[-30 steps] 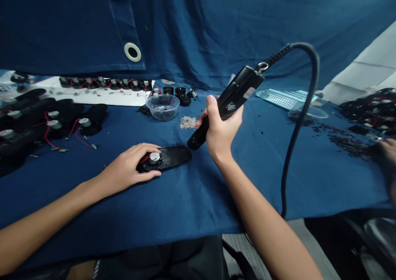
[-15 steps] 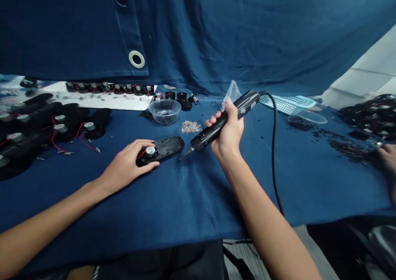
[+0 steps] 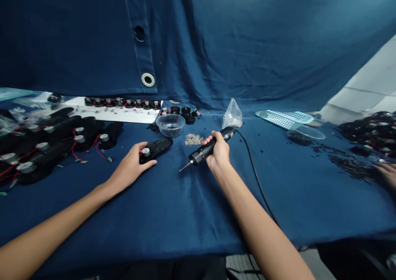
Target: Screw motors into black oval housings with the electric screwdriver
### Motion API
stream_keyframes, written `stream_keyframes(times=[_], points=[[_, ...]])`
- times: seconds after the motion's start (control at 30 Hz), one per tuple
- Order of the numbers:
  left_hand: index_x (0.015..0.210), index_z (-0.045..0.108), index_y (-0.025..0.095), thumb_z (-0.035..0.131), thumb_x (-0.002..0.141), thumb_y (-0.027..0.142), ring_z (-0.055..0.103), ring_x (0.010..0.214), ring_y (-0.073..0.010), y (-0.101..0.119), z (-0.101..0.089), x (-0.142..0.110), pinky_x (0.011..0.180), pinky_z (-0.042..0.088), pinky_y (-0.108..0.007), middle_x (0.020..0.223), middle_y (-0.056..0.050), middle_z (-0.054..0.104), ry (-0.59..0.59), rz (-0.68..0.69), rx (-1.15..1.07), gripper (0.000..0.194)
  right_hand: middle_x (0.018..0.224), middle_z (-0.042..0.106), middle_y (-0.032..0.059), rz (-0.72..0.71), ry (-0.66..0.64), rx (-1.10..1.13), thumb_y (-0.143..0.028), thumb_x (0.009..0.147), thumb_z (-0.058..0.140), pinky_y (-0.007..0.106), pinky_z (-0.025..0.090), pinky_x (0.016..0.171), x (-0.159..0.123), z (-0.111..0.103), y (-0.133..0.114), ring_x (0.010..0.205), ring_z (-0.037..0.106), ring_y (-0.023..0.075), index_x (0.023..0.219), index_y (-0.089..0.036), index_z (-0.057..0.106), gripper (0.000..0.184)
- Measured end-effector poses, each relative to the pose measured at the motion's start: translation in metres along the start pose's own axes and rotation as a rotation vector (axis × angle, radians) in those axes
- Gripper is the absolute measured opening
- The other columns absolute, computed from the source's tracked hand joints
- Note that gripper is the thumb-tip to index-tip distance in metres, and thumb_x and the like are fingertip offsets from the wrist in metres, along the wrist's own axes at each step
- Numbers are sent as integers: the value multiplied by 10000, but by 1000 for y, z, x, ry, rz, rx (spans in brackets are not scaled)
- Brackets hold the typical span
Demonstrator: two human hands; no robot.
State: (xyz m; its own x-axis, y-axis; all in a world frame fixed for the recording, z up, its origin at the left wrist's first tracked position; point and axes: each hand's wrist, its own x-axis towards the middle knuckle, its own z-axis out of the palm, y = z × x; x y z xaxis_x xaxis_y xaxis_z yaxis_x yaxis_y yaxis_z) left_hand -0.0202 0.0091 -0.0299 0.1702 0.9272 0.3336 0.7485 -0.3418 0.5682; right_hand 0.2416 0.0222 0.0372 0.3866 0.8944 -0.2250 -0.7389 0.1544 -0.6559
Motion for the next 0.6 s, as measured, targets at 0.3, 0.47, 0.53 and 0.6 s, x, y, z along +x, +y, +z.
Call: stream_keyframes(times=[0.3,0.47,0.53,0.6], points=[[1302,366,158,603,845,412,519,1200,-301,5,-1,-1,1000,433,-467,1319,-153,492,9,1,2,574,538,462,-43,45,15,2,-47,771,549,149,461,398,8,-3,4,439,441,51,725,-161,451,157],[1299,376,146,607,843,413,512,1197,-308,6,0,-1,1001,421,-472,1279,-154,510,33,5,33,576,532,467,-42,33,18,7,-29,756,548,151,471,406,14,-6,5,436,452,56,732,-160,451,165],[1297,381,154,605,842,416,510,1197,-308,5,1,-1,995,422,-477,1261,-149,518,53,6,34,571,529,469,-41,26,22,6,-26,751,546,147,468,402,16,-7,6,434,456,58,733,-161,451,166],[1296,384,161,602,842,420,505,1199,-307,4,2,-1,995,419,-481,1252,-144,518,75,12,33,566,530,474,-41,24,24,2,-24,748,543,146,468,401,17,-8,6,435,463,61,736,-163,454,166]])
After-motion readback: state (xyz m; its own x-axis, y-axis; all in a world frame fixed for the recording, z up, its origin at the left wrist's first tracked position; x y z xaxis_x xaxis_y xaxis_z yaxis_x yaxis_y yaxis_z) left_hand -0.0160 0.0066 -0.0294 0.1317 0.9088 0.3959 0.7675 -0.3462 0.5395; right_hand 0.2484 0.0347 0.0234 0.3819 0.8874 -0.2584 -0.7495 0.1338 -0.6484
